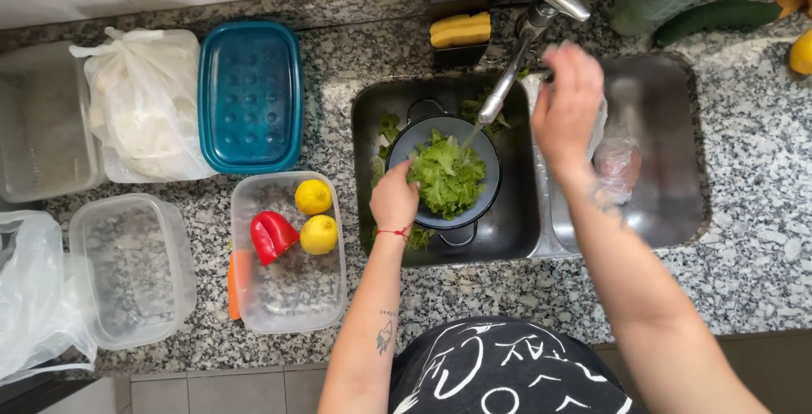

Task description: The person washes lettuce leaves under running water in a kitchen sink, using a blue colander to hold them. They tear the lettuce into smaller pieces and place them into a clear plastic container. The person also handles a container of brown granular food and places it on a table alongside the lettuce.

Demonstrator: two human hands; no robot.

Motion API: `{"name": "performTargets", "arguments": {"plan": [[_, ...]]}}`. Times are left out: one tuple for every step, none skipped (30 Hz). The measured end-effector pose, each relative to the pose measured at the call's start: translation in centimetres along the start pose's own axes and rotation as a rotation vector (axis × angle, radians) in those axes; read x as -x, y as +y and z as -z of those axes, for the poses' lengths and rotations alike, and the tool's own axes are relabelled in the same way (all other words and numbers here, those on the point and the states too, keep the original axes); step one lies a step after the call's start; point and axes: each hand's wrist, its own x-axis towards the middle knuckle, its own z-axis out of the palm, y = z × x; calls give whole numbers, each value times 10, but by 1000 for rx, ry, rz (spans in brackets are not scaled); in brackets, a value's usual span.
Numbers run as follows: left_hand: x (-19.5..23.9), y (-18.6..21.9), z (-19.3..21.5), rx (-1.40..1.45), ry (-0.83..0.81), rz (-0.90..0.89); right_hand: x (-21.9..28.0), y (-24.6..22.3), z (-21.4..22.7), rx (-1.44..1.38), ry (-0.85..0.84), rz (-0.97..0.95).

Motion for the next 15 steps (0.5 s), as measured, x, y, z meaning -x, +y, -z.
{"name": "performTargets", "arguments": {"plan": [[-3, -4, -2, -2, -3, 2, -16, -4, 8, -1, -3, -3], [-6, -8, -5, 24, 21, 21, -32, -7, 17, 85, -153, -76], [-10, -11, -7, 50, 44, 40, -48, -10, 26, 171, -304, -149], [-9, -10, -6, 49, 44, 37, -49, 0, 18, 172, -301, -151], [-9, -8, -4, 76, 57, 40, -51, 10, 11, 208, -347, -120], [-8, -7, -2, 106, 74, 46, -54, 19, 2, 243, -393, -83], [-11, -8, -4, 107, 77, 46, -49, 23, -1, 242, -390, -80], [-12, -9, -7, 115, 94, 44, -43, 27, -5, 255, -358, -75], [-11, -11, -9, 123, 111, 42, -37, 30, -9, 266, -326, -70], [-11, -10, -17, 125, 109, 54, -36, 31, -5, 261, -336, -65], [-10, -10, -24, 120, 132, -5, -35, 30, -1, 295, -378, -63], [-13, -10, -26, 116, 181, -53, -44, 28, -4, 314, -408, -39], [-7, -6, -37, 120, 205, -30, -40, 23, 13, 295, -407, -12], [-3, -5, -43, 196, 244, -156, -42, 15, 23, 231, -342, 63], [0, -6, -48, 265, 284, -286, -44, 6, 34, 164, -277, 135]]}}
